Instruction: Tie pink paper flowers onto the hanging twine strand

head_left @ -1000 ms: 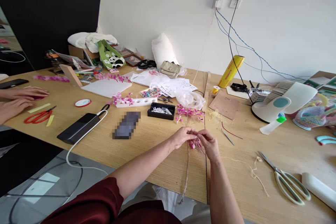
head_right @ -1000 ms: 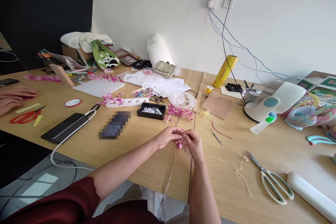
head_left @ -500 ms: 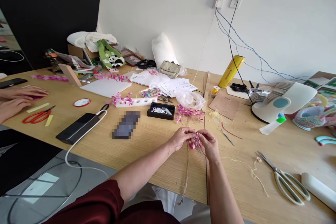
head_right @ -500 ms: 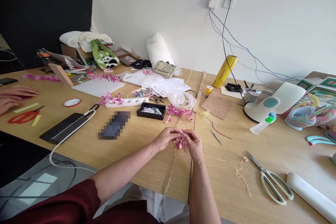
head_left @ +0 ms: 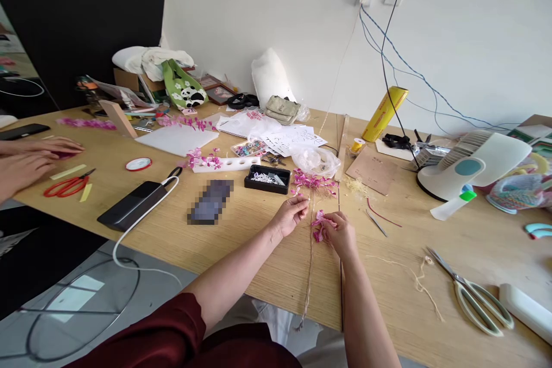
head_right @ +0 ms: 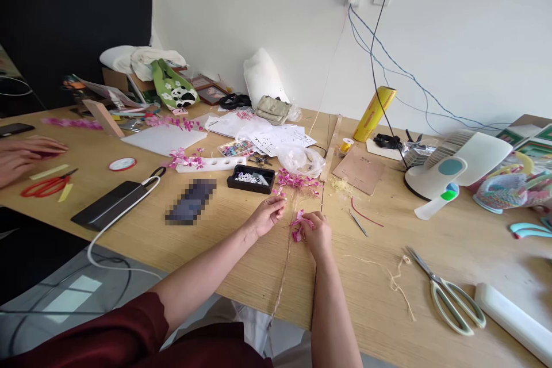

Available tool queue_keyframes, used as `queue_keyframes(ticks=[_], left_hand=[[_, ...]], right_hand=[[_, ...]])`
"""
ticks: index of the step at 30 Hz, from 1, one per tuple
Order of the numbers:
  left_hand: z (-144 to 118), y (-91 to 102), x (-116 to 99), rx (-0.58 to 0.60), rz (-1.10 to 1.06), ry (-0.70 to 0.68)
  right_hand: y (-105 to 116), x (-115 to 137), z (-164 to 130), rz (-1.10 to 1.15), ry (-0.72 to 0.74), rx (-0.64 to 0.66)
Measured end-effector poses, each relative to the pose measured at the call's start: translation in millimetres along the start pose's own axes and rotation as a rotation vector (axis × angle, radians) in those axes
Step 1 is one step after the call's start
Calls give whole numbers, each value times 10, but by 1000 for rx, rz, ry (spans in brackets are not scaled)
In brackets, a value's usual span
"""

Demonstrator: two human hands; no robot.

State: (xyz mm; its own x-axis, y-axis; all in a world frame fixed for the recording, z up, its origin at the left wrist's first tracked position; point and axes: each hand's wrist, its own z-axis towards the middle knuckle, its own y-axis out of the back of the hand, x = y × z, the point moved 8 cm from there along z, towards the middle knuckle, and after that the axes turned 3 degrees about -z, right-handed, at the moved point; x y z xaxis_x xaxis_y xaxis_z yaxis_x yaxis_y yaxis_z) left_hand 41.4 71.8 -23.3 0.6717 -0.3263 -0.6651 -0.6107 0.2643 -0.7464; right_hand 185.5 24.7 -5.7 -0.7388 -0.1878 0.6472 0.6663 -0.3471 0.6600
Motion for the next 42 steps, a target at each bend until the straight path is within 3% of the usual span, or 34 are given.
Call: queue_keyframes(ticks=[7,14,25,31,38,42], left_hand=[[8,30,78,2,-73,45],[-17,-23,106,29,-20,60],[-3,-7,77,38,30,33],[-41,-50,49,35,129,4],[-133,-215,-67,96,422,-202],[-195,-334,-105,173,603,-290]], right_hand=[[-121,117,-17,-189,170,40],[-104,108,-5,-161,175,23],[46,-18,-4,20,23,-9],[49,-205,-32,155,-207,-15],[127,-313,-34,434,-300,-136],[92,-240,-37,637,-296,-83]])
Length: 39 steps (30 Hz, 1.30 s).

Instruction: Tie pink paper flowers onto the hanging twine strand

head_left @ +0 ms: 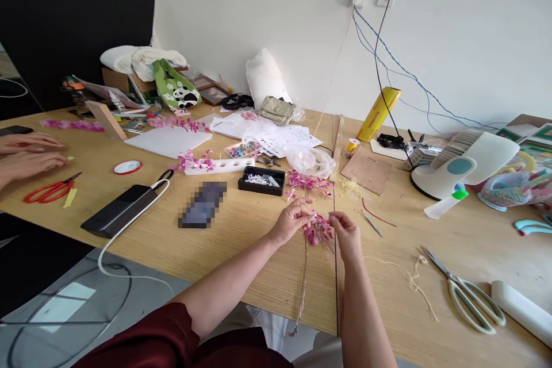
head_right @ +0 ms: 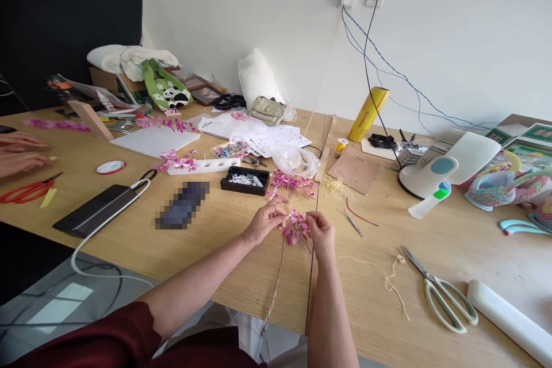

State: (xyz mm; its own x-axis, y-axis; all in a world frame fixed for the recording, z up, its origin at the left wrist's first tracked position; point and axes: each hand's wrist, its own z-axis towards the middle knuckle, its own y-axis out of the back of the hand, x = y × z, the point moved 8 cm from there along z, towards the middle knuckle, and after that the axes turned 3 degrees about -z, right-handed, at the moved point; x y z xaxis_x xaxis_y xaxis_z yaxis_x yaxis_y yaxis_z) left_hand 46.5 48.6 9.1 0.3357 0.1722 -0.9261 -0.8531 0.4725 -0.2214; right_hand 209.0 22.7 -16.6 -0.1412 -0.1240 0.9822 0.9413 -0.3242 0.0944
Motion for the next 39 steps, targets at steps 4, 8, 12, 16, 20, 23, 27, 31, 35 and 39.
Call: queue_keyframes(ticks=[4,8,12,16,20,23,27,31,35,39], left_hand=[[-2,-31,-8,40,118,-16],[0,-43,98,78,41,99],[-23,-63,164,80,-165,216],[-49,-72,256,14,-360,312],[-63,-106,342,-17,-496,377],[-58,-100,353,-21,-551,378],[-50,-61,357,-29,-599,371],[-42,-54,376,-34,-639,369],[-44,-70,427,-47,-647,392],[-67,-125,455,-20,-658,427]], right_hand=[[-143,92,-64,90,-23,139],[-172,138,-93,126,-22,181],[-140,96,-92,189,-51,180],[-155,96,-108,312,-80,176],[-207,137,-134,428,-107,190],[-204,156,-134,458,-102,203],[-147,175,-105,418,-10,186],[-139,200,-104,260,86,147],[-192,323,-133,179,204,178],[-174,412,-142,143,293,164]])
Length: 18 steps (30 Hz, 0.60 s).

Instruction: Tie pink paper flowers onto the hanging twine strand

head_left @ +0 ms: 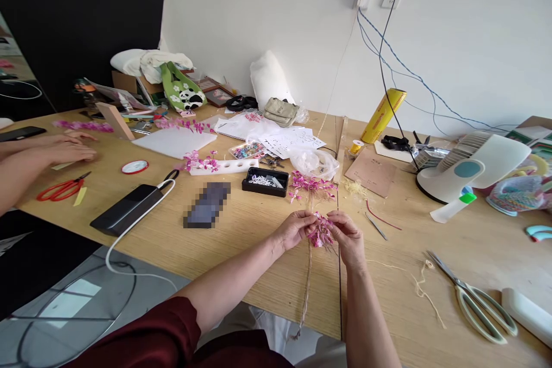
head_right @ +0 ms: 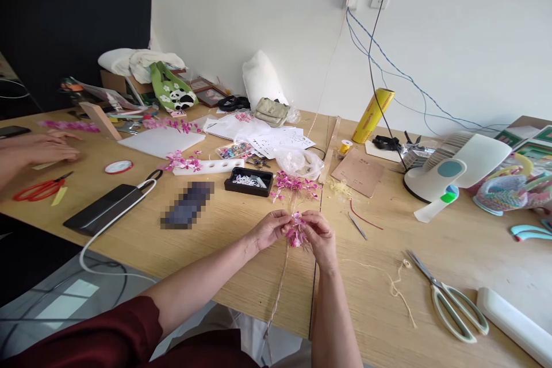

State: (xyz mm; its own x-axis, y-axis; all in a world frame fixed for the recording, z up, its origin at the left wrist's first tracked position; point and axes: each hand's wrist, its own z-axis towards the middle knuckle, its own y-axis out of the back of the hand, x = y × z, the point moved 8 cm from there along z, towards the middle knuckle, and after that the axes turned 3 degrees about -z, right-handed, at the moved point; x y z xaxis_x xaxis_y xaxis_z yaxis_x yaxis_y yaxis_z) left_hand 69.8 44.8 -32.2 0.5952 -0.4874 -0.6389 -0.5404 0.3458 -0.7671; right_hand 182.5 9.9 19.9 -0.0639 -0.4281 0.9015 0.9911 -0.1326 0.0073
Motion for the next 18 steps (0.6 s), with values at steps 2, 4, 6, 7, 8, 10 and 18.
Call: queue_keyframes(ticks=[2,4,6,7,8,10,18], left_hand=[[-19,-46,23,36,13,24],[-45,-106,37,88,40,46],[-65,-143,36,127,69,56],[-67,-140,27,129,81,52],[-62,-123,11,117,89,38],[-42,-56,-34,60,98,-9],[-20,-2,-22,-21,80,-35]], right_hand=[[40,-31,0,-5,-20,-39],[121,-93,-10,-3,-67,-130],[211,-155,-27,12,-114,-234],[242,-178,-35,28,-130,-270],[259,-195,-39,49,-142,-291],[248,-223,-36,91,-166,-283],[73,-229,-33,118,-187,-140]])
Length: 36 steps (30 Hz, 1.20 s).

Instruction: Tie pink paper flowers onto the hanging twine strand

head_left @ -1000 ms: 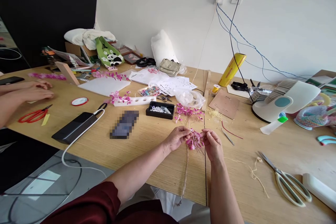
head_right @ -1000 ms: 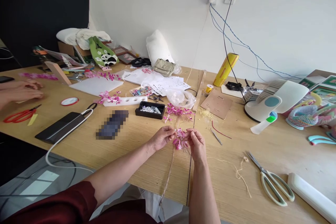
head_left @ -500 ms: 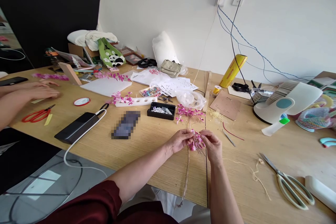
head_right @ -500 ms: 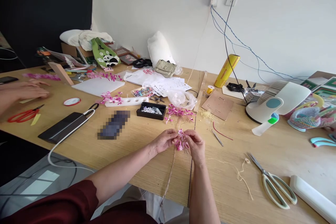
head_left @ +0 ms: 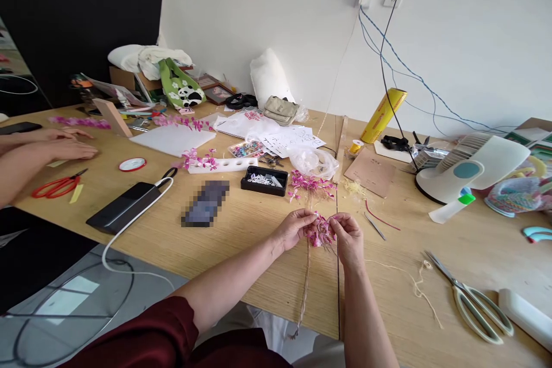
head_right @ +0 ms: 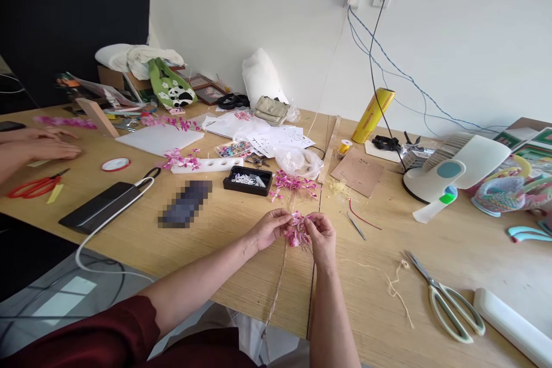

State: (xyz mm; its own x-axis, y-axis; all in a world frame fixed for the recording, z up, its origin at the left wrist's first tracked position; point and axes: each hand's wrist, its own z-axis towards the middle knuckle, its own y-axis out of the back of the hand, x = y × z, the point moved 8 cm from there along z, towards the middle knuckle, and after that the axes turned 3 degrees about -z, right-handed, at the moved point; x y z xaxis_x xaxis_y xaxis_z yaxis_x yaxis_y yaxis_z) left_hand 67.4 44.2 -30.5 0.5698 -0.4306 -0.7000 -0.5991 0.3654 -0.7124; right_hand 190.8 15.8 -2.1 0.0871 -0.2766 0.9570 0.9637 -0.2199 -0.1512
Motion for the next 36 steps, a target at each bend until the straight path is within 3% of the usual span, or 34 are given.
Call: queue_keyframes(ticks=[7,18,31,36], left_hand=[[-25,-19,-3,-34,51,-17],[-28,-35,-3,-15,110,-3],[0,-18,52,0,172,-15],[-2,-30,47,-4,155,-5]], right_hand=[[-118,44,-52,-165,76,44],[-215,214,-109,-692,330,68],[-271,284,-152,-867,483,5],[-228,223,-121,-790,392,11]])
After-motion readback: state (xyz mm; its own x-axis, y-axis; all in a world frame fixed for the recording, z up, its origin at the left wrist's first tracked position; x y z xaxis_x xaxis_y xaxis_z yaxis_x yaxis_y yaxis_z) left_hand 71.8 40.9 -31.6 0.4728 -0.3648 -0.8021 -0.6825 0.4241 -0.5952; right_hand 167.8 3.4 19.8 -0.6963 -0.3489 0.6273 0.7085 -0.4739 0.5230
